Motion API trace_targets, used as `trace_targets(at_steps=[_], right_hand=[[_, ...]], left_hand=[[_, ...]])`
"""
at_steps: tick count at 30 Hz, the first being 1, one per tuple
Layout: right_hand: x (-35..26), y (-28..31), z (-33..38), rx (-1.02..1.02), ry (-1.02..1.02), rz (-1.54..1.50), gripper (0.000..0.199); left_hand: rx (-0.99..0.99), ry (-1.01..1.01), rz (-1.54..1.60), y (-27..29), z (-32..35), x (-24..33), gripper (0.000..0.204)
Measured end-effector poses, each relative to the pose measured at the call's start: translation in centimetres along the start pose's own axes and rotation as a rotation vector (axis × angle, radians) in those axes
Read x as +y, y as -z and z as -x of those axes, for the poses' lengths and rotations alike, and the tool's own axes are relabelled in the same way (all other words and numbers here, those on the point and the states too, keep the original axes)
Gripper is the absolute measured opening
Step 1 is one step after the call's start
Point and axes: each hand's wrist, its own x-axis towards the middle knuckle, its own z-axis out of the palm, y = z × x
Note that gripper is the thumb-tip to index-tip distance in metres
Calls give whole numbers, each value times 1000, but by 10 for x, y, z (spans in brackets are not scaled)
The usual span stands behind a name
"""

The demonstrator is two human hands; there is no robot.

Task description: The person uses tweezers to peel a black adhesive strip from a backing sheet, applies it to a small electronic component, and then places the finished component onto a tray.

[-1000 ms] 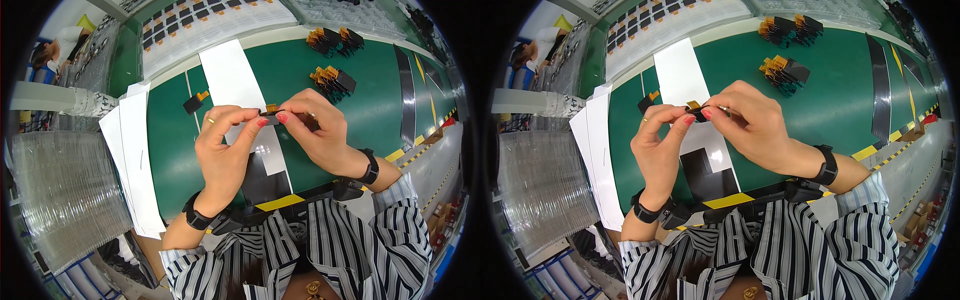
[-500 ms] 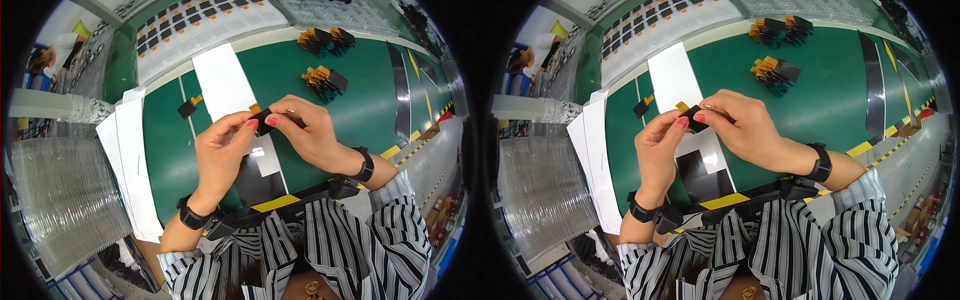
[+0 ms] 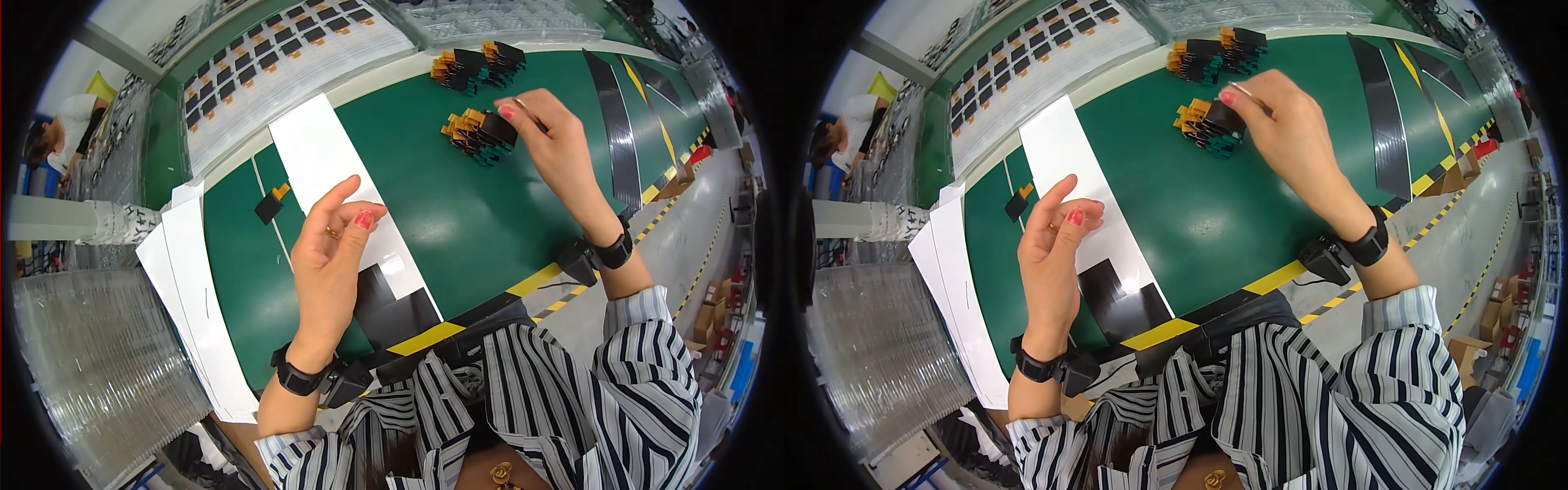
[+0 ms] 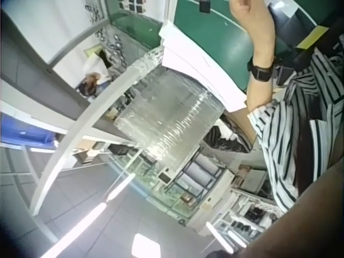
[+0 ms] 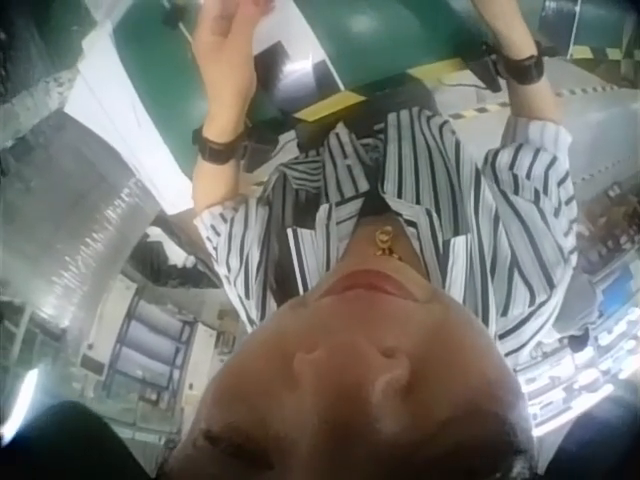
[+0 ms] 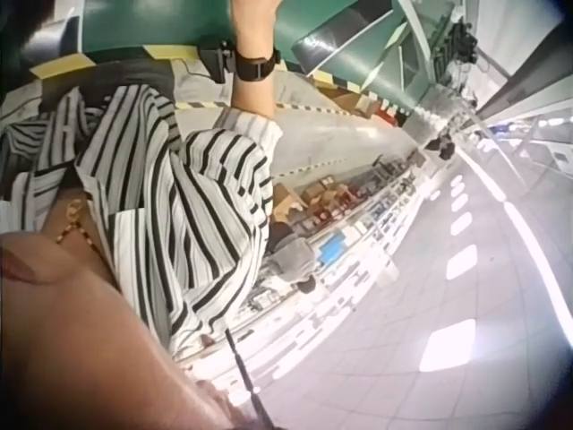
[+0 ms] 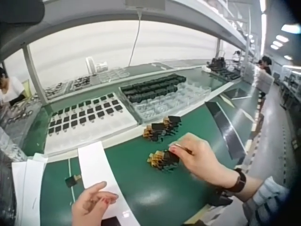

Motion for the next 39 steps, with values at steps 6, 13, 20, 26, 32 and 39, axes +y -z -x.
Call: trace_targets(at_steps=[6,13,20,26,32,39], right_hand=[[-46,25,14,147,131,-346,22],[-54,-18,55,-432,-391,-1045,20],[-60,-50,52,-543,-523,-975,14],[-62,-55,54,-538,-552,-1002,15],[-63,-42,54,-520,-605,-1150,17],[-70,-28,47,-507,-387,-1220,16]], left_hand=[[107,6,-3,20,1,-4,21],[-165,-222,-1167,16,48,27,19],[-160,-378,-1375,27,73,1,27],[-202,-421,-1323,32,70,-1,29],[-212,-412,-1313,33,70,1,27],[-99,-341,-1322,64,23,18,22]])
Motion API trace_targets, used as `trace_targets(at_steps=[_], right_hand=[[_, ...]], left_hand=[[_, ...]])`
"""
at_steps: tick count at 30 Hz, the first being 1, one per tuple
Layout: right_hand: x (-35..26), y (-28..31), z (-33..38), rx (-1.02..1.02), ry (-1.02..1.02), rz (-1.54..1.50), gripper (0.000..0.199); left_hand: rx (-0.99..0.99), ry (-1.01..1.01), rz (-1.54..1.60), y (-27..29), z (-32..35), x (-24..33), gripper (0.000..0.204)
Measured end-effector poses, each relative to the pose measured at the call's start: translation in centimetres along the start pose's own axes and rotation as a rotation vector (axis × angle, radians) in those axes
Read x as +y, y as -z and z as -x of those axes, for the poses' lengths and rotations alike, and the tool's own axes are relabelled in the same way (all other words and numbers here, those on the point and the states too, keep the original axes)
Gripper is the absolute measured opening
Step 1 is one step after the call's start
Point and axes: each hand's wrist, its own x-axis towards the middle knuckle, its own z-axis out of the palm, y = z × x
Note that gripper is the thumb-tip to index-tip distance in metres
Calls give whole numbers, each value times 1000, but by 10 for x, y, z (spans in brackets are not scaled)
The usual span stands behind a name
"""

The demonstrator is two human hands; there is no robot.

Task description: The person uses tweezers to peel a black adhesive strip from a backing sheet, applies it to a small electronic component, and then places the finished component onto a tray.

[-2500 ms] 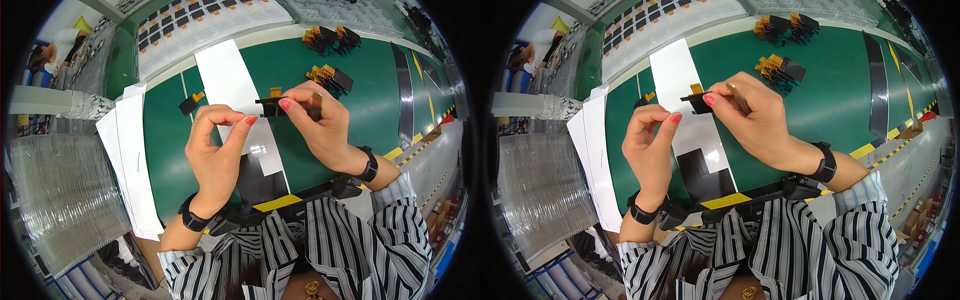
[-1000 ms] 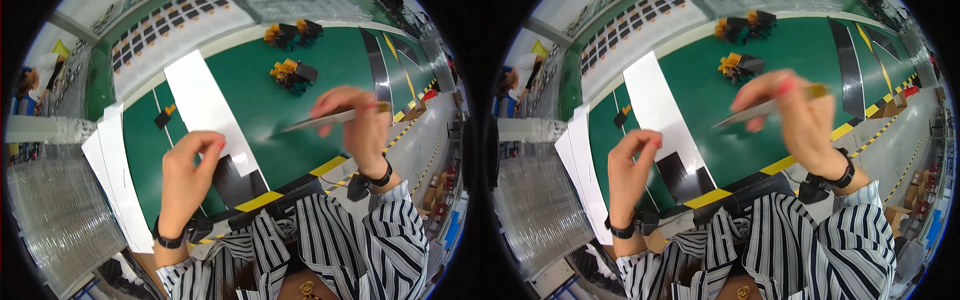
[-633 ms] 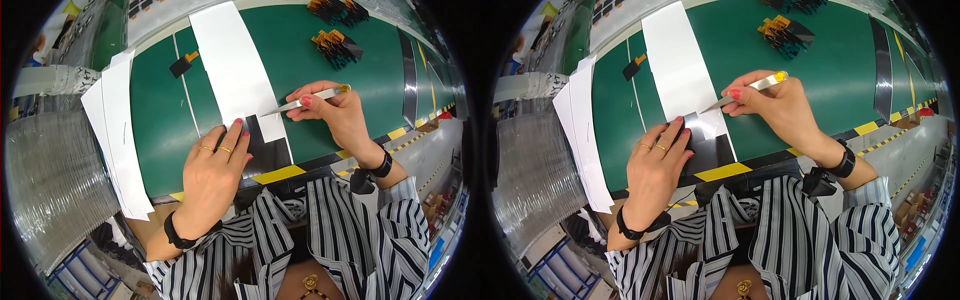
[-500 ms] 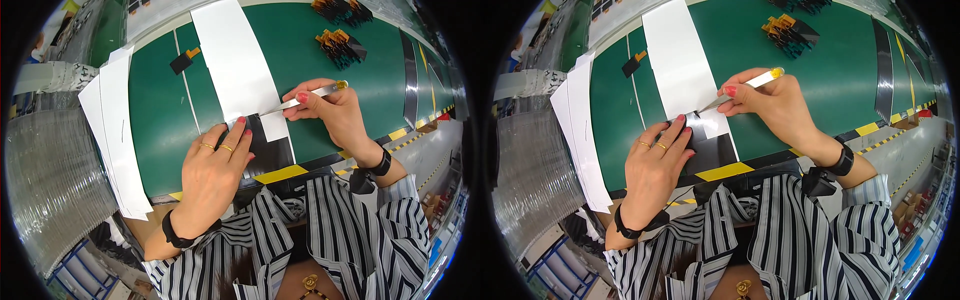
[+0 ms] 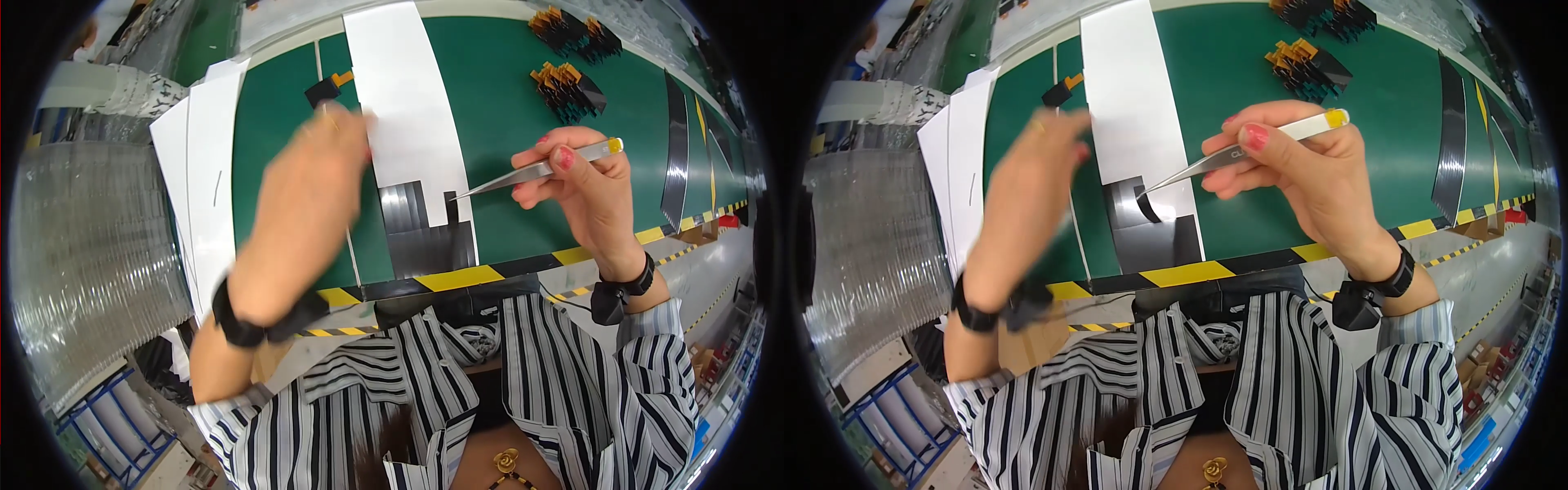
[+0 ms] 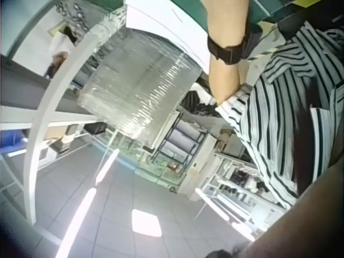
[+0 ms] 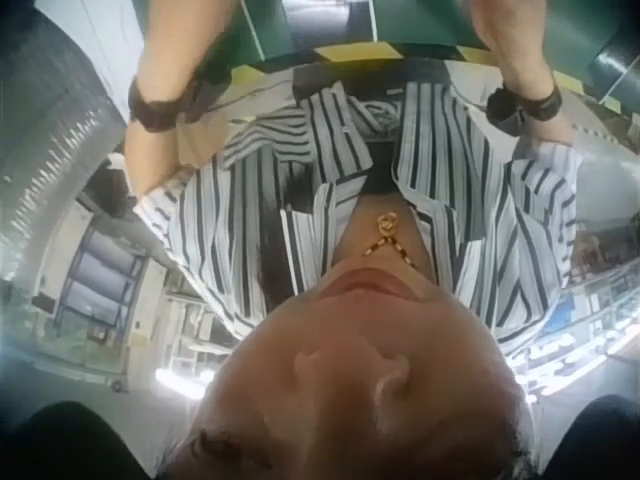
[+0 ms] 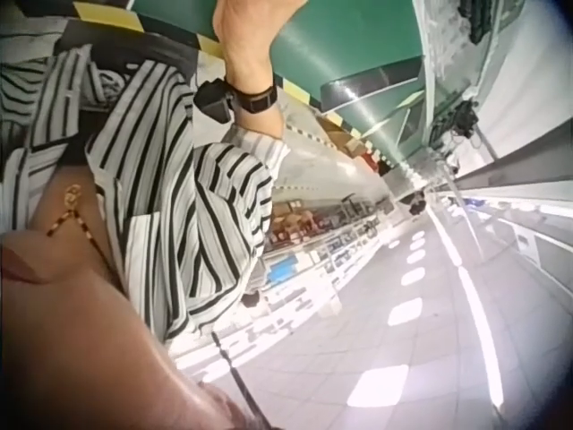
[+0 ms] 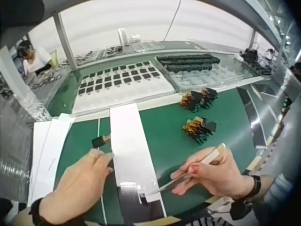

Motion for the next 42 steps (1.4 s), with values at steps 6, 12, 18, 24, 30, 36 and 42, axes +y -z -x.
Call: trace_targets(at_steps=[6,12,18,24,30,36,42], right_hand=[[-8,-11,-10,-54,110,54,14],[-15,-4,-40,-83,387,54,13],[-13,4,-41,-11,472,45,14],[-10,3,-35,-56,454,121,16],[-7,5,-38,-13,398,109,16],[-8,4,-39,16,373,108,14],[-5,10,-43,31,391,98,12]], left_hand=[[61,216,-195,-10,-32,-50,20],[75,561,935,-4,-42,-37,18],[121,550,1496,-6,-53,-9,21],[176,556,1551,-13,-47,12,20],[210,521,1536,-15,-43,15,19],[212,535,1514,-15,-42,17,19],[158,520,1508,-17,-40,20,19]])
